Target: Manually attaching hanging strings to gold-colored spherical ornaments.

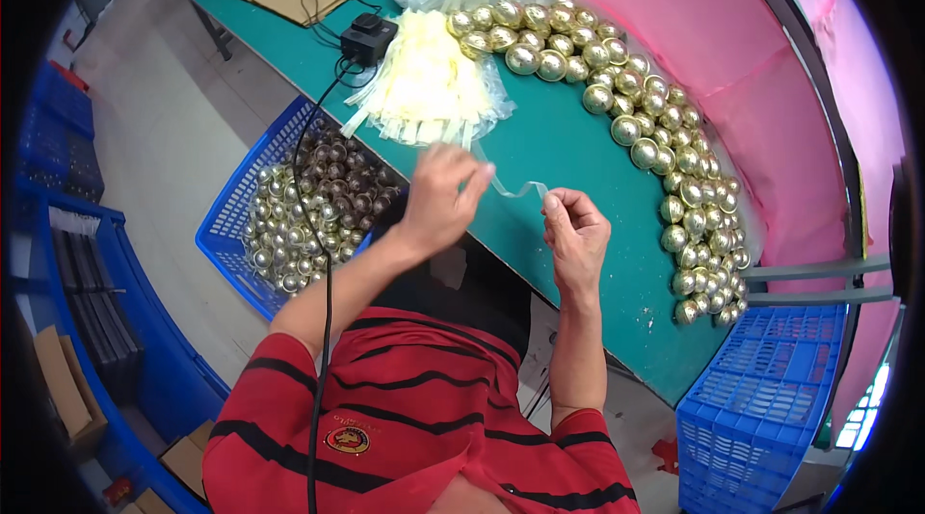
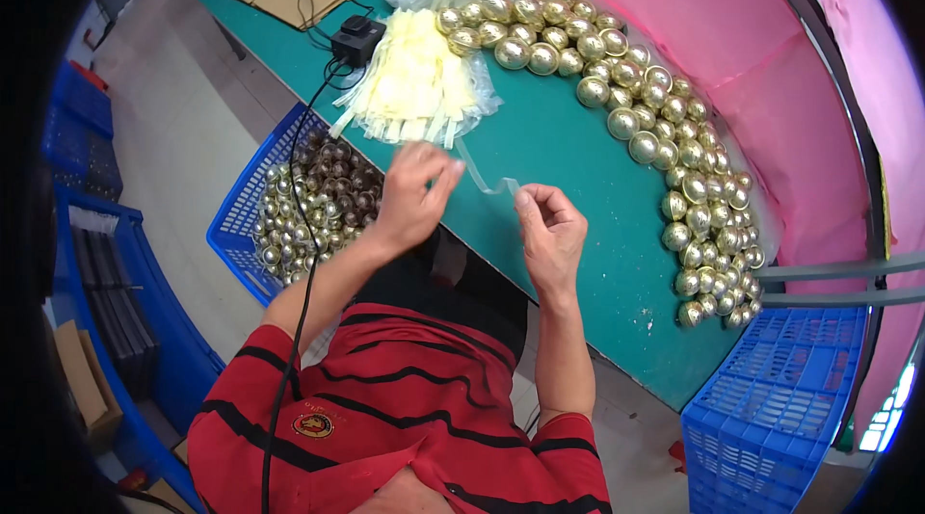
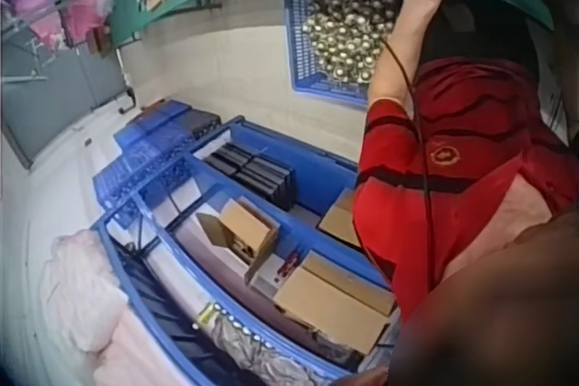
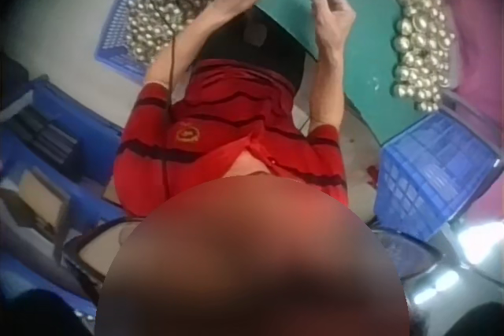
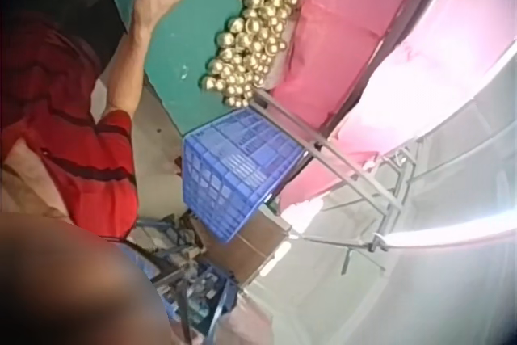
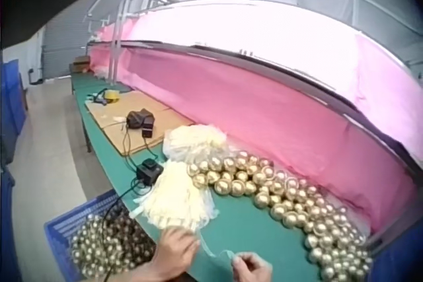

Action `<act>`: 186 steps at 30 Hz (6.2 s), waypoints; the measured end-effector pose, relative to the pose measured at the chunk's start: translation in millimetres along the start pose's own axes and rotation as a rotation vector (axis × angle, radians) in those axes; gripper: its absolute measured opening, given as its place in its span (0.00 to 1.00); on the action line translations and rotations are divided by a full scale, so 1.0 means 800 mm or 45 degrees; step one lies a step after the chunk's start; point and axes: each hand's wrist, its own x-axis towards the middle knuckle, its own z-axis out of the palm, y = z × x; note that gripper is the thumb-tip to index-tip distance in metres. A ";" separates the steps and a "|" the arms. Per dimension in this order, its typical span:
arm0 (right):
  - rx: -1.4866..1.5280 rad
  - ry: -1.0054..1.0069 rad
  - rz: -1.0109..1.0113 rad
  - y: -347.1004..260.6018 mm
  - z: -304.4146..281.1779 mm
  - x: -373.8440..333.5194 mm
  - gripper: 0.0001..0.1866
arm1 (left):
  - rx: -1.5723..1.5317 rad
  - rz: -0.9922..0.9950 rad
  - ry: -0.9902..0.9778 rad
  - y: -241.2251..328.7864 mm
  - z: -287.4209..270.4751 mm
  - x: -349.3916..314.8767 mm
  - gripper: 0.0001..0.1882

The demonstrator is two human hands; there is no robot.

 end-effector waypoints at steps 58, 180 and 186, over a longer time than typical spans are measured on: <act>-0.327 0.161 -0.285 0.040 0.007 -0.073 0.05 | -1.158 -0.601 -0.395 0.040 0.052 -0.056 0.07; 0.499 -0.209 -0.028 0.009 -0.083 -0.060 0.19 | -1.320 -0.491 -0.505 0.107 0.084 0.016 0.08; 0.341 -0.292 -0.053 0.008 -0.086 -0.060 0.20 | -1.325 -0.451 -0.479 0.098 0.083 0.015 0.08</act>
